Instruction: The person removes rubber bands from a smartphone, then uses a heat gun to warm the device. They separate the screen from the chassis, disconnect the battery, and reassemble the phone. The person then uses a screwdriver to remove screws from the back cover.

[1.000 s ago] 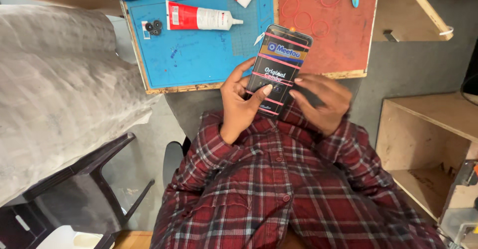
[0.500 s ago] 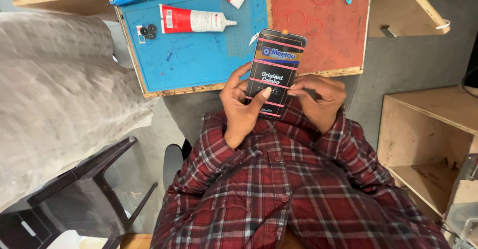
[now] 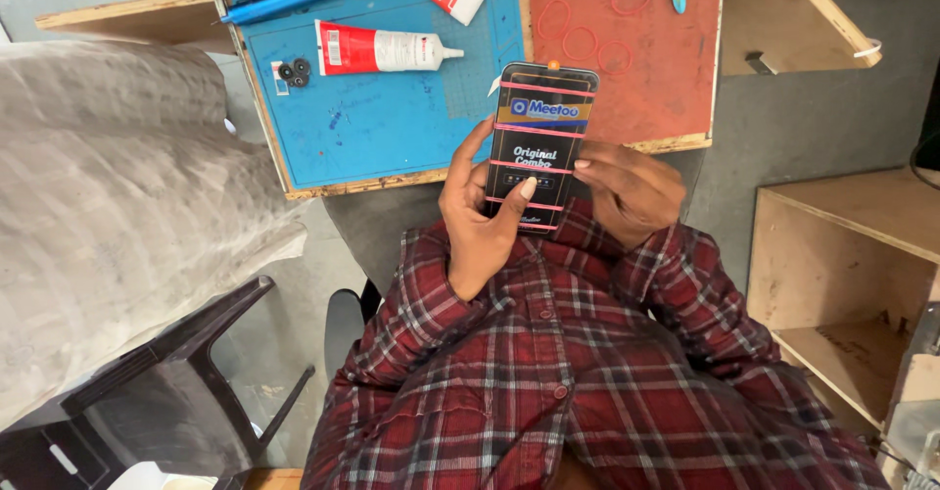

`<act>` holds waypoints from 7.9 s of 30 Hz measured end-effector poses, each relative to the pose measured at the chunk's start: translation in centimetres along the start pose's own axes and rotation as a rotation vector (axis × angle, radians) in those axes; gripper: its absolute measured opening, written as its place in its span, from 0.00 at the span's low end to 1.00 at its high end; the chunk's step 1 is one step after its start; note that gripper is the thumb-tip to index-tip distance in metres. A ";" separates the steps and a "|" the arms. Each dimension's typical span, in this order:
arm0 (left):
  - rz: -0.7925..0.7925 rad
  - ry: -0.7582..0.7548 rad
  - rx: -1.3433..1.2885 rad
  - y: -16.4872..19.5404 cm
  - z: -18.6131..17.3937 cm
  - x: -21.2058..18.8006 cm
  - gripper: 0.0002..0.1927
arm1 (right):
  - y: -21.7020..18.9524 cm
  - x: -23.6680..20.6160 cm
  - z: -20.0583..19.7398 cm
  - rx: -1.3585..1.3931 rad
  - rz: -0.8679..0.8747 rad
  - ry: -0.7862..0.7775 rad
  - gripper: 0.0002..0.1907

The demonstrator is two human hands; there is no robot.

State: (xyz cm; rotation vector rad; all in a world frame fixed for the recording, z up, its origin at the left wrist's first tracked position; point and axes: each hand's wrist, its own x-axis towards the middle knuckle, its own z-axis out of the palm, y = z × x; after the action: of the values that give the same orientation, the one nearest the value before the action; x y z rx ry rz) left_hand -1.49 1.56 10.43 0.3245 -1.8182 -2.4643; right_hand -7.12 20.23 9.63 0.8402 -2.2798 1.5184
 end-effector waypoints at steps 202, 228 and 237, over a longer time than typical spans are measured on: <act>0.095 0.520 -0.540 -2.2 -13.4 11.6 0.13 | -2.0 -7.0 -5.2 1.257 0.198 -0.307 0.20; 0.210 -0.250 0.373 0.2 -1.1 2.8 0.04 | -1.5 0.2 -0.4 0.414 0.744 -0.436 0.25; 0.137 -0.328 0.420 -1.0 -0.6 2.4 0.05 | 0.7 2.0 -0.6 0.454 0.824 -0.656 0.13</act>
State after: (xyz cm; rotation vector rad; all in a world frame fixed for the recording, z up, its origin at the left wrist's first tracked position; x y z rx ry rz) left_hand -3.58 0.86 9.01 -0.1984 -2.3945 -2.1271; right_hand -9.13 20.33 10.40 0.5569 -3.0382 2.4705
